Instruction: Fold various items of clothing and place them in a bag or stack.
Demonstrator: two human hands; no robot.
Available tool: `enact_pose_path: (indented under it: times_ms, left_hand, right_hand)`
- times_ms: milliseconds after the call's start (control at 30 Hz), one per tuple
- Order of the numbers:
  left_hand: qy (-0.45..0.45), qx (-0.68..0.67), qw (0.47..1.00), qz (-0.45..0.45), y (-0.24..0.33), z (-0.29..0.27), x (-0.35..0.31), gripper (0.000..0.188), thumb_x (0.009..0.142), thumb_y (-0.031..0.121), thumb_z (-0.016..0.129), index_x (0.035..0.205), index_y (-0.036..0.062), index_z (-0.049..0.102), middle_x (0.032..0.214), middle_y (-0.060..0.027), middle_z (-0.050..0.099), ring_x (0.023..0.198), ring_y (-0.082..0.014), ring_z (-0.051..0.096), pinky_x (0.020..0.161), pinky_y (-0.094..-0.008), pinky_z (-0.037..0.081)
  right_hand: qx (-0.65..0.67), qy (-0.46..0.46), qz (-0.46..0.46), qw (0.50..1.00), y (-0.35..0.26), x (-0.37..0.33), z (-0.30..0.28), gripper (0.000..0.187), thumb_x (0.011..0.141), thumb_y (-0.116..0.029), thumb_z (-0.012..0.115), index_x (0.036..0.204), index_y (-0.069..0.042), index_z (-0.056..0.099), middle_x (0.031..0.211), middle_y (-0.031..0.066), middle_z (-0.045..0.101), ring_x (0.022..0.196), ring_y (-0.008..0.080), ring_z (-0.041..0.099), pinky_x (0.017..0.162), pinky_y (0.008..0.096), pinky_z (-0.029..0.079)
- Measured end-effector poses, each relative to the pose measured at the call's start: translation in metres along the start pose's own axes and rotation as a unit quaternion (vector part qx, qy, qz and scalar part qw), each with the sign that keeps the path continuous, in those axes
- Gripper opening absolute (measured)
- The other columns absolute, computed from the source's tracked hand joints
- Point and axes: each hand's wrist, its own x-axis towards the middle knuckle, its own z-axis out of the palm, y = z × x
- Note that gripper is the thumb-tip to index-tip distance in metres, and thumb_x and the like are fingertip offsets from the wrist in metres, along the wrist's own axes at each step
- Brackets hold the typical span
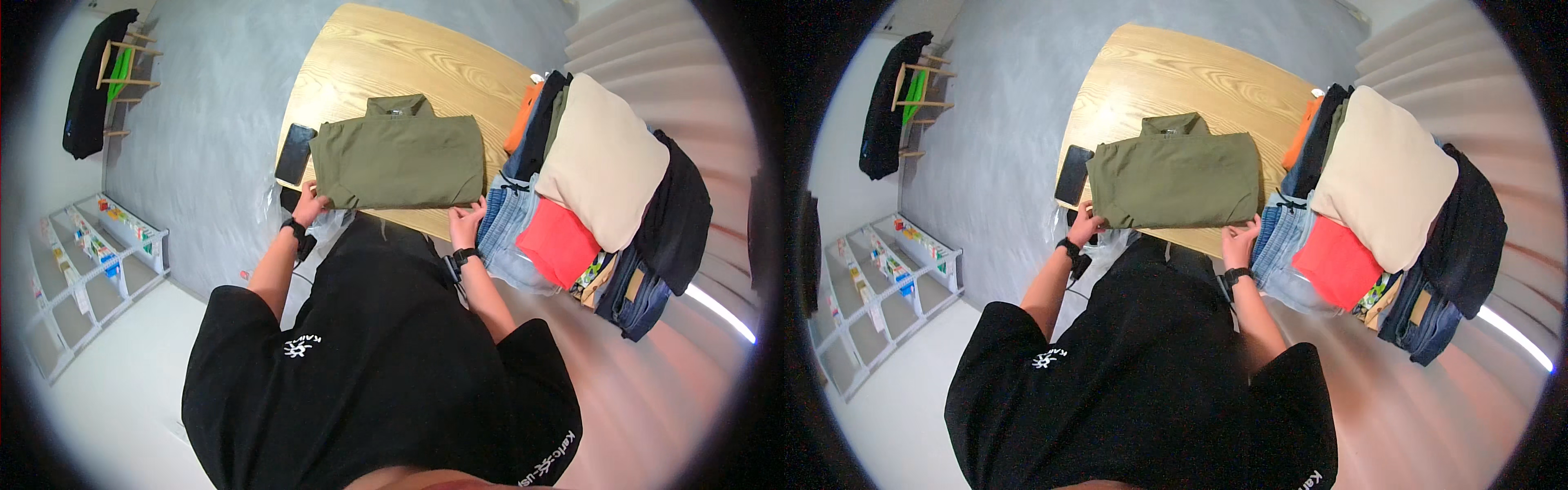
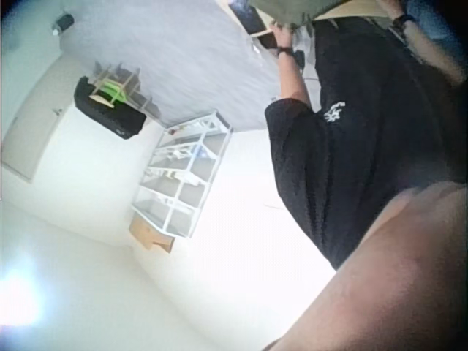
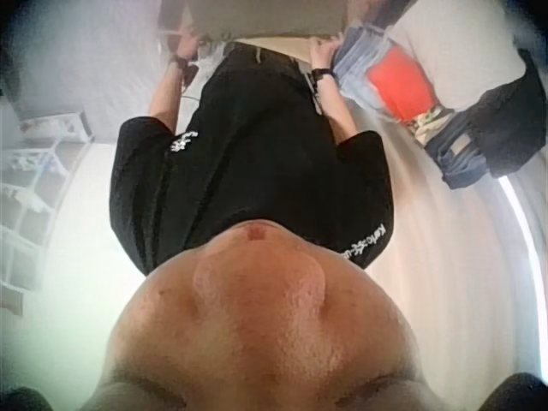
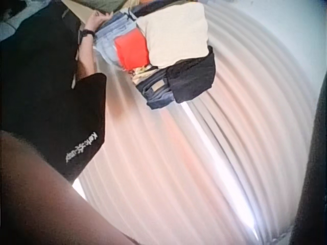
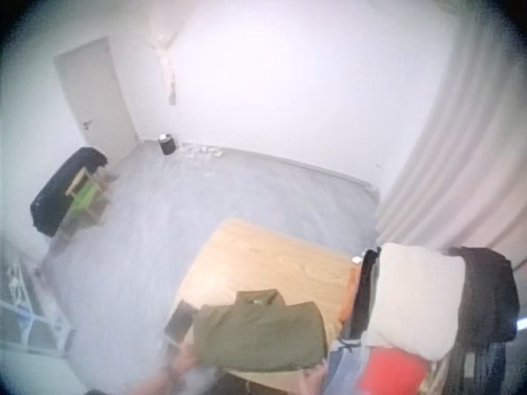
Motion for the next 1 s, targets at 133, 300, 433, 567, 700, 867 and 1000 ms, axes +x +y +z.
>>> enact_pose_path:
  times_ms: [133, 300, 433, 567, 700, 867, 1000]
  left_hand:
    - [0.04, 0.221, 0.943, 0.247, -0.006, 0.004, -0.02, 0.058, 0.07, 0.001, 0.054, 0.124, 0.0076, 0.034, 0.126, -0.017, 0.039, 0.107, -0.0296, 0.048, 0.087, -0.0396, 0.043]
    - [0.123, 0.579, 0.721, 0.359, 0.001, 0.017, -0.037, 0.049, 0.072, -0.001, 0.05, 0.114, 0.0249, 0.052, 0.128, -0.0076, 0.039, 0.115, -0.0281, 0.041, 0.092, -0.0397, 0.033]
    - [0.133, 0.59, 0.7, 0.381, 0.014, 0.024, -0.025, 0.039, 0.071, 0.005, 0.055, 0.105, 0.0231, 0.057, 0.122, 0.0006, 0.046, 0.111, -0.0247, 0.044, 0.091, -0.0407, 0.033]
    - [0.09, 0.613, 0.695, 0.366, 0.022, 0.017, -0.019, 0.035, 0.07, 0.006, 0.056, 0.101, 0.0228, 0.058, 0.115, 0.0043, 0.051, 0.111, -0.0221, 0.044, 0.092, -0.0412, 0.033]
    - [0.075, 0.582, 0.713, 0.384, 0.031, 0.006, -0.027, 0.03, 0.067, 0.006, 0.059, 0.093, 0.0208, 0.061, 0.101, 0.005, 0.057, 0.108, -0.0211, 0.047, 0.093, -0.0419, 0.031]
    - [-0.031, 0.441, 0.829, 0.344, 0.075, -0.017, -0.04, 0.02, 0.064, 0.011, 0.063, 0.084, 0.0149, 0.066, 0.089, -0.004, 0.059, 0.101, -0.022, 0.049, 0.095, -0.0407, 0.028]
    - [-0.139, 0.183, 0.934, 0.273, 0.135, -0.045, -0.044, 0.021, 0.067, 0.005, 0.064, 0.086, 0.0075, 0.057, 0.086, 0.0015, 0.055, 0.078, -0.0103, 0.052, 0.071, -0.0259, 0.044]
  right_hand:
    - [-0.335, 0.006, -0.269, 0.903, -0.026, -0.015, -0.008, 0.074, 0.067, 0.008, 0.058, 0.133, -0.008, 0.029, 0.137, 0.0224, 0.025, 0.114, 0.0342, 0.043, 0.094, 0.0411, 0.038]
    - [-0.496, -0.061, -0.256, 0.828, -0.028, 0.0, 0.002, 0.065, 0.069, 0.007, 0.052, 0.129, -0.015, 0.041, 0.137, 0.0153, 0.03, 0.114, 0.0352, 0.039, 0.094, 0.0431, 0.035]
    - [-0.491, -0.067, -0.231, 0.837, -0.011, 0.019, 0.01, 0.051, 0.075, 0.002, 0.048, 0.123, -0.017, 0.048, 0.128, 0.0097, 0.043, 0.107, 0.0329, 0.043, 0.091, 0.0415, 0.036]
    - [-0.501, -0.078, -0.199, 0.839, -0.005, 0.019, 0.008, 0.035, 0.076, -0.003, 0.052, 0.109, -0.014, 0.058, 0.12, 0.0072, 0.049, 0.107, 0.0311, 0.044, 0.092, 0.0411, 0.035]
    - [-0.515, -0.063, -0.254, 0.816, -0.013, -0.002, 0.005, 0.03, 0.074, -0.006, 0.056, 0.103, -0.014, 0.061, 0.119, 0.0067, 0.051, 0.11, 0.03, 0.044, 0.094, 0.0421, 0.034]
    - [-0.473, -0.165, -0.206, 0.84, -0.058, -0.014, -0.016, 0.026, 0.071, -0.008, 0.057, 0.096, -0.011, 0.064, 0.116, 0.0073, 0.055, 0.119, 0.0295, 0.04, 0.1, 0.0429, 0.029]
    - [-0.38, -0.169, -0.226, 0.881, -0.122, -0.006, -0.055, 0.025, 0.073, -0.016, 0.062, 0.095, -0.005, 0.063, 0.101, 0.0142, 0.062, 0.105, 0.0346, 0.052, 0.092, 0.0408, 0.039]
